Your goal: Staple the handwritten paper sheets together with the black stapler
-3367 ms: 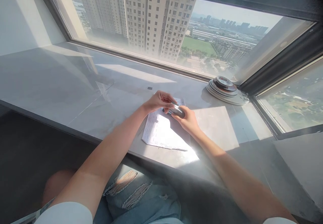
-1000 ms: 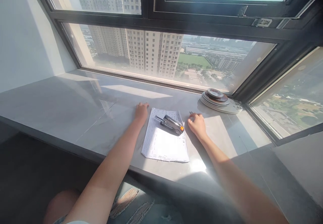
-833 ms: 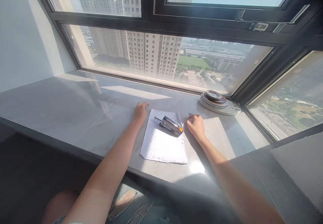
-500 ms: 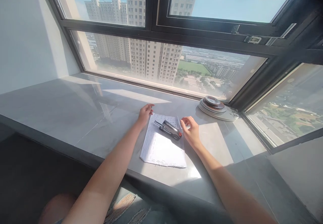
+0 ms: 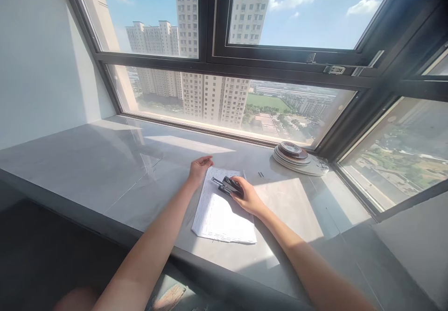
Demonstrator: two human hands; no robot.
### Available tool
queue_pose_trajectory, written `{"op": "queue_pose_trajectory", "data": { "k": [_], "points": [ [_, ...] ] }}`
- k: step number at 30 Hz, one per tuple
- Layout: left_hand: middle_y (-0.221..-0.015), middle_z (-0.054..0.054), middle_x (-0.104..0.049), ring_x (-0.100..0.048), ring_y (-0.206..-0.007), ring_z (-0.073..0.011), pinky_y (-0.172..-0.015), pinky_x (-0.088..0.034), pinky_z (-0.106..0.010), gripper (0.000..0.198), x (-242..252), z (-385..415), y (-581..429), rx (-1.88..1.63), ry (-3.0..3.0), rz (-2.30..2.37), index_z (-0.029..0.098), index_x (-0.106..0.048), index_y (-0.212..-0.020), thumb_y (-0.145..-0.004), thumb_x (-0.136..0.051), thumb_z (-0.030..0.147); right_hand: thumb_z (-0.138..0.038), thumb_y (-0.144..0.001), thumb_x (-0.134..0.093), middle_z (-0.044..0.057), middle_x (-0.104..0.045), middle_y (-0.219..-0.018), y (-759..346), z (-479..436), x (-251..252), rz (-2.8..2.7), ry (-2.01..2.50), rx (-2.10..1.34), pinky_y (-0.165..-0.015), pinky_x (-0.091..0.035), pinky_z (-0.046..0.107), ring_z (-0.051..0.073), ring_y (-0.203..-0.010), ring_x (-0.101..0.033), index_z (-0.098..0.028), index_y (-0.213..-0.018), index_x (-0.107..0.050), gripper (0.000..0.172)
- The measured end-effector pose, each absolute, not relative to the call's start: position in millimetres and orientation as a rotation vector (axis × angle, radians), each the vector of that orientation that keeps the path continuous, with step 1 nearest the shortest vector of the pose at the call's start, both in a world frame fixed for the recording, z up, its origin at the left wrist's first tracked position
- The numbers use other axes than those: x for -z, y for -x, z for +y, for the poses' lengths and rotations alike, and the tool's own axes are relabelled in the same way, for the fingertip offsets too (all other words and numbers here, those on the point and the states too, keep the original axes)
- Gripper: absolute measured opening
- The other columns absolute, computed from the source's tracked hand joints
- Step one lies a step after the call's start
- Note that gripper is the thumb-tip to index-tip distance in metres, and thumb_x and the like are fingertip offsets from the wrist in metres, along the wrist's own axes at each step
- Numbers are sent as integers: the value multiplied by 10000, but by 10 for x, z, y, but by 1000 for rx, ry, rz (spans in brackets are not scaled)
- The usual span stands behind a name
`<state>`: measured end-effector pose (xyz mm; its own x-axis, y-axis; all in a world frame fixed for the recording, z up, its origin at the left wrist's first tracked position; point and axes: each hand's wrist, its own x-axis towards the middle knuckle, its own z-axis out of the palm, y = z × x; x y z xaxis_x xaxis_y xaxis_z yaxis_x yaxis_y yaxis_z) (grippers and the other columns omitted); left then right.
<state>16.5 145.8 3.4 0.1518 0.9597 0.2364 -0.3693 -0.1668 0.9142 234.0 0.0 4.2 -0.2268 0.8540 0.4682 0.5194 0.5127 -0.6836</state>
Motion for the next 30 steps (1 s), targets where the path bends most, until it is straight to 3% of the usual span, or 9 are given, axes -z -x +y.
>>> {"op": "queue_pose_trajectory", "data": {
  "k": [4, 10, 18, 26, 30],
  "points": [
    [-919, -82, -782, -720, -1012, -253, -1062, -488, -454, 593, -54, 1463, -127, -1297, -1144, 703, 165, -772, -1133, -612, -946, 388, -177, -841, -600, 85, -640, -1275, -2334, -10, -79, -1897, 1115, -510, -1032, -478, 430, 258, -1163, -610, -258, -1291, -542, 460],
    [-920, -91, -777, -739, -971, -278, -1027, -533, -500, 552, -91, 1370, -196, -1211, -1327, 687, 152, -766, -1161, -723, -877, 469, -188, -848, -601, 92, -648, -1272, -2350, -7, -94, -1904, 1101, -512, -1014, -489, 425, 260, -1151, -621, -248, -1286, -548, 445],
    [-1019, -84, -685, -664, -964, -209, -931, -540, -392, 221, -185, 1396, 19, -1095, -1901, 605, 210, -823, -940, -802, -811, 382, -241, -849, -655, 82, -670, -1245, -2396, 15, -74, -1893, 1095, -504, -987, -490, 408, 275, -1129, -638, -251, -1274, -568, 434],
    [-979, -71, -727, -690, -969, -231, -952, -517, -379, 345, -239, 1258, 20, -687, -1989, 508, 203, -801, -1063, -760, -852, 361, -251, -838, -662, 65, -701, -1150, -2409, -6, -148, -1832, 1129, -526, -902, -500, 382, 263, -1030, -658, -235, -1198, -597, 366],
    [-973, -72, -735, -691, -967, -234, -947, -527, -372, 299, -245, 1259, 6, -650, -1985, 516, 189, -804, -975, -747, -858, 375, -232, -821, -659, 69, -702, -1161, -2404, -20, -177, -1835, 1152, -552, -896, -494, 378, 266, -1038, -655, -232, -1181, -606, 364]
  ]
}}
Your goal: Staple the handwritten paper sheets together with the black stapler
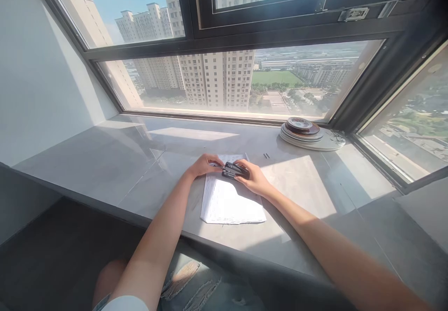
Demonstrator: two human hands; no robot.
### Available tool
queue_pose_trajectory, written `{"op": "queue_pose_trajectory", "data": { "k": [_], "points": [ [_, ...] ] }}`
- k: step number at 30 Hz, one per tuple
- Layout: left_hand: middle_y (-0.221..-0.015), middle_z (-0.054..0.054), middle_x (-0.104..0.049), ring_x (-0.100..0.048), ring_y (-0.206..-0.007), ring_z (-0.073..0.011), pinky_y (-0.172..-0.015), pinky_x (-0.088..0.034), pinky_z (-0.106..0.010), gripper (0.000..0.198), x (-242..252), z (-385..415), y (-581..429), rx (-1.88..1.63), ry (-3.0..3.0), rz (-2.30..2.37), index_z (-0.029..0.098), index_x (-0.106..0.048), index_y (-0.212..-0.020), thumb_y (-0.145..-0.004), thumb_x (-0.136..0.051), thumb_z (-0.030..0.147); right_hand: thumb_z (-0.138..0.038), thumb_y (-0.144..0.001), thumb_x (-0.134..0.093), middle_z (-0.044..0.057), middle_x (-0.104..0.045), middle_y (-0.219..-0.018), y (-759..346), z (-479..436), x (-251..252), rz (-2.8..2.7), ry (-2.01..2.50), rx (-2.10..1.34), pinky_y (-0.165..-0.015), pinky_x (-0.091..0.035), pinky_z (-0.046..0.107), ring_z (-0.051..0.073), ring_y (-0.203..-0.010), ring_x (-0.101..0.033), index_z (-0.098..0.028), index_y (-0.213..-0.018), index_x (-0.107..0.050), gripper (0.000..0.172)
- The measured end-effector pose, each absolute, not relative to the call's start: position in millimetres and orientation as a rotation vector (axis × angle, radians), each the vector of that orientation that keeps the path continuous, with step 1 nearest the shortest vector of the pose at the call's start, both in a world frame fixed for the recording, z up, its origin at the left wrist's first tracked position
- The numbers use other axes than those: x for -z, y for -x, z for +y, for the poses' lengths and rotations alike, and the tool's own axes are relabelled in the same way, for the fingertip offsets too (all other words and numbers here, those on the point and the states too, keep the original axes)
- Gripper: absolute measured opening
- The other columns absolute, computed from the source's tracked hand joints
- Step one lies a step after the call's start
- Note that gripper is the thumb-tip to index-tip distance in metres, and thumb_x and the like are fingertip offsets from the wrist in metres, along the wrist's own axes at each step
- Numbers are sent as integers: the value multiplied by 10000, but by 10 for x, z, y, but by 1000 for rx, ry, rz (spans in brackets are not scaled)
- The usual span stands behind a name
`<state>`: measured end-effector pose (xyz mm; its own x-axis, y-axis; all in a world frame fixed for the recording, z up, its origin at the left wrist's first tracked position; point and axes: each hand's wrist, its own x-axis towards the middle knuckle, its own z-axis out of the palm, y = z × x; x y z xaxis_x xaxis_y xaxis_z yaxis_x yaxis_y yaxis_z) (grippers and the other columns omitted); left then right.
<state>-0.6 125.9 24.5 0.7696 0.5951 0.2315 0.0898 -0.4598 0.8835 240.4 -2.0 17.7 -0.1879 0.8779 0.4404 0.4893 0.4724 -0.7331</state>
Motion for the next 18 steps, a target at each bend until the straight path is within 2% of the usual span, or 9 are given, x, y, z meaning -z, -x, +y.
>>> {"op": "queue_pose_trajectory", "data": {
  "k": [7, 11, 18],
  "points": [
    [-941, -68, -726, -676, -918, -210, -910, -520, -344, 285, -265, 1231, -42, -603, -2068, 535, 186, -799, -936, -764, -837, 409, -222, -798, -660, 61, -705, -1138, -2402, -17, -176, -1828, 1147, -549, -886, -486, 365, 256, -1015, -654, -229, -1184, -608, 389],
    [-1005, -73, -749, -683, -959, -225, -923, -522, -357, 363, -267, 1224, -41, -580, -2050, 556, 192, -778, -992, -730, -855, 433, -224, -799, -663, 61, -701, -1144, -2402, -20, -179, -1823, 1154, -558, -898, -480, 368, 254, -1020, -649, -225, -1175, -602, 382],
    [-987, -74, -756, -692, -955, -243, -910, -528, -370, 392, -252, 1245, -34, -572, -2073, 582, 200, -772, -1020, -725, -853, 446, -245, -804, -652, 72, -702, -1151, -2403, -24, -182, -1825, 1163, -555, -899, -488, 383, 268, -1026, -648, -229, -1180, -606, 379]
  ]
}}
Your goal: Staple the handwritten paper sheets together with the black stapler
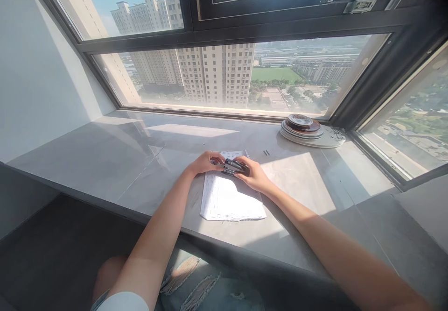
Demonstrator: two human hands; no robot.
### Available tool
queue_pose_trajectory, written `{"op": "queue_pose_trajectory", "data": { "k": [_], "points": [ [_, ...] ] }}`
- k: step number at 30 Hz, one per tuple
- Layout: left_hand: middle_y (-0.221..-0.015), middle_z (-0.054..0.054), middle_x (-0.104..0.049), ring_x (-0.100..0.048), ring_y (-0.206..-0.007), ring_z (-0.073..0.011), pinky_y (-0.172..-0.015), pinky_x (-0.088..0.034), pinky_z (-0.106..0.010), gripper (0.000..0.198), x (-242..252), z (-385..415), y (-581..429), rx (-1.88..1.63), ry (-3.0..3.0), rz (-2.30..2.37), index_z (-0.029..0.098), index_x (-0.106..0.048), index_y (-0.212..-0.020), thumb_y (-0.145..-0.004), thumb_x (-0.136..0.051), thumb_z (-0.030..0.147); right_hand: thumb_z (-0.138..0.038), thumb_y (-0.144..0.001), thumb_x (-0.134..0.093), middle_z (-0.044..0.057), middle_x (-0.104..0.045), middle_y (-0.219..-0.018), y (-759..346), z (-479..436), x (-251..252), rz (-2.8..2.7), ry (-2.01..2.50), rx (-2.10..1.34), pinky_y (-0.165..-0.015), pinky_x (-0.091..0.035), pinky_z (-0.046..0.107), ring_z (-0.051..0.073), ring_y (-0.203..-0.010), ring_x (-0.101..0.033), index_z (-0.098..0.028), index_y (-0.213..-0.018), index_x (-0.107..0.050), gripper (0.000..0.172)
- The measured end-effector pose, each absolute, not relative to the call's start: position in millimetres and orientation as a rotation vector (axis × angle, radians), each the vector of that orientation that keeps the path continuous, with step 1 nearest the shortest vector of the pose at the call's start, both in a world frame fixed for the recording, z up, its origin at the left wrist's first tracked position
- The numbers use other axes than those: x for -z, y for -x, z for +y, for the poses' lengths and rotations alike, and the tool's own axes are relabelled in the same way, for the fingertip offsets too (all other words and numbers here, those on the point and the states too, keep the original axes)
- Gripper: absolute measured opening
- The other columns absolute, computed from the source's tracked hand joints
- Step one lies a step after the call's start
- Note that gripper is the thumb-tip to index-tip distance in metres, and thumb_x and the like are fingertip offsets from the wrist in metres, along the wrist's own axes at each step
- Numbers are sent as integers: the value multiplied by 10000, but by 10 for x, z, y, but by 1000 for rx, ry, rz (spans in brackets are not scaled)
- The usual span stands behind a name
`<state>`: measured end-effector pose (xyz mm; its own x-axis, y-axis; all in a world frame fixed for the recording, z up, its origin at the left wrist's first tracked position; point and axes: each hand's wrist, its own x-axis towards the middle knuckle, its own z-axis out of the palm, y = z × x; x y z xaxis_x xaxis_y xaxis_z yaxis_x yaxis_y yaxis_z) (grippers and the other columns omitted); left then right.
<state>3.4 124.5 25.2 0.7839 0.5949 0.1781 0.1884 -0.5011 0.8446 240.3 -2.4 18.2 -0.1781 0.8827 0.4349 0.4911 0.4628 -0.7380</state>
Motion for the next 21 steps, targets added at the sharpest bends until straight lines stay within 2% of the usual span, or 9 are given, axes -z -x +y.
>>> {"op": "queue_pose_trajectory", "data": {
  "k": [5, 21],
  "points": [
    [-958, -75, -754, -693, -937, -242, -887, -537, -365, 446, -242, 1252, -25, -574, -2081, 604, 206, -769, -1077, -716, -859, 451, -252, -797, -650, 73, -704, -1153, -2407, -19, -171, -1830, 1167, -550, -903, -492, 389, 271, -1023, -647, -227, -1187, -611, 392],
    [-1014, -85, -751, -684, -956, -243, -911, -536, -380, 373, -288, 1261, 11, -530, -2101, 586, 200, -774, -1028, -742, -832, 433, -243, -805, -655, 60, -706, -1142, -2420, -3, -151, -1828, 1164, -565, -911, -489, 383, 262, -1034, -649, -233, -1163, -621, 360]
  ]
}}
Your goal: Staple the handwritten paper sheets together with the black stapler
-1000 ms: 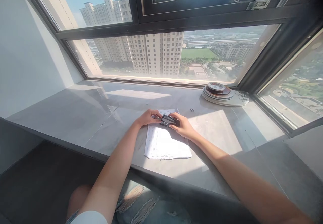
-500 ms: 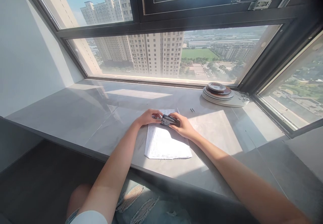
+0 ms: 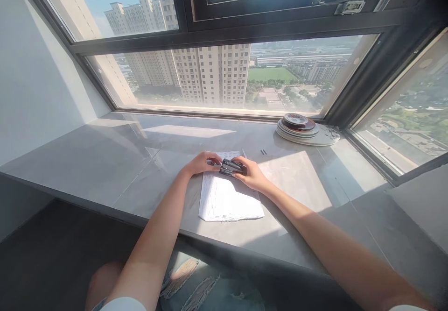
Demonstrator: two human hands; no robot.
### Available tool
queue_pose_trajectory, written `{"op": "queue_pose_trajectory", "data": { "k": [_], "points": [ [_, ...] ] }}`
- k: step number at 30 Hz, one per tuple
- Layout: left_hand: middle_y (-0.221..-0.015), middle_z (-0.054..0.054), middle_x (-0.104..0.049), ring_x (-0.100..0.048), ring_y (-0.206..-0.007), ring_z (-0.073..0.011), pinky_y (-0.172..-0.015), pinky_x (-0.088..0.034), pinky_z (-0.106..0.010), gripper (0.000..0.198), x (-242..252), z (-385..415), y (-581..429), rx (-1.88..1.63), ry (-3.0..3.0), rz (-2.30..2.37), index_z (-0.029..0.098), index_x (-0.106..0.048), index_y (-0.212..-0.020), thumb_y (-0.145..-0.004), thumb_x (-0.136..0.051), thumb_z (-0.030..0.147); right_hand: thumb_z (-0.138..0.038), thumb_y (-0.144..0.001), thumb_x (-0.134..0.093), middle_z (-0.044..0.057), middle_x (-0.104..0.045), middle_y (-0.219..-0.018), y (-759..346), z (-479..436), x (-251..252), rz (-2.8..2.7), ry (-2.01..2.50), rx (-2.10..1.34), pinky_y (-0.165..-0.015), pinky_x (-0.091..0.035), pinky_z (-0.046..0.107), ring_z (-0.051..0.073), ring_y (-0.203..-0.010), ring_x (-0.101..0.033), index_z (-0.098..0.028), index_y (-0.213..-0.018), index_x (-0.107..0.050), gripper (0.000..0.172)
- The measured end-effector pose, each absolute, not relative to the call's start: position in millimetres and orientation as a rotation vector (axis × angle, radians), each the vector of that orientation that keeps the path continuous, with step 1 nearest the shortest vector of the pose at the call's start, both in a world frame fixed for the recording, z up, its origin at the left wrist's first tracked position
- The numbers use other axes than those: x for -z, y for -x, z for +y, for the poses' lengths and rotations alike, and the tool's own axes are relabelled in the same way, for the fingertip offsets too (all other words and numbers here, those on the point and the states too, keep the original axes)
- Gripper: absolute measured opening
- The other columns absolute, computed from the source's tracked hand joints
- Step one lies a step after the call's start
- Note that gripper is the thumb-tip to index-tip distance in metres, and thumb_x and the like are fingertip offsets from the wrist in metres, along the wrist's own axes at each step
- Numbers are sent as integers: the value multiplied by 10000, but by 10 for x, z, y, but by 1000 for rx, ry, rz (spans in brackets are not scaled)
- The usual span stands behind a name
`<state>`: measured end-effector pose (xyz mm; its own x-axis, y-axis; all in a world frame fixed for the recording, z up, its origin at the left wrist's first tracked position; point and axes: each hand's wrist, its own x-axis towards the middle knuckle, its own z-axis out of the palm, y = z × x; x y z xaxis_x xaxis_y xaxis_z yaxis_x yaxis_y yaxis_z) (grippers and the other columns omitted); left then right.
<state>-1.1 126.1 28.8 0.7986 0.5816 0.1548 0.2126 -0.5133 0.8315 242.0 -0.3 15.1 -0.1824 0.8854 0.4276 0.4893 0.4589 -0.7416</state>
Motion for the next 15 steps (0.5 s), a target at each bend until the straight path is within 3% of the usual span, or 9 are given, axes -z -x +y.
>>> {"op": "queue_pose_trajectory", "data": {
  "k": [15],
  "points": [
    [-989, -77, -770, -686, -932, -234, -906, -538, -378, 377, -310, 1415, 249, -544, -2136, 709, 216, -791, -1009, -707, -851, 432, -248, -810, -672, 64, -701, -1176, -2429, 15, -123, -1822, 1168, -561, -938, -493, 394, 264, -1067, -650, -236, -1184, -630, 376]
  ]
}}
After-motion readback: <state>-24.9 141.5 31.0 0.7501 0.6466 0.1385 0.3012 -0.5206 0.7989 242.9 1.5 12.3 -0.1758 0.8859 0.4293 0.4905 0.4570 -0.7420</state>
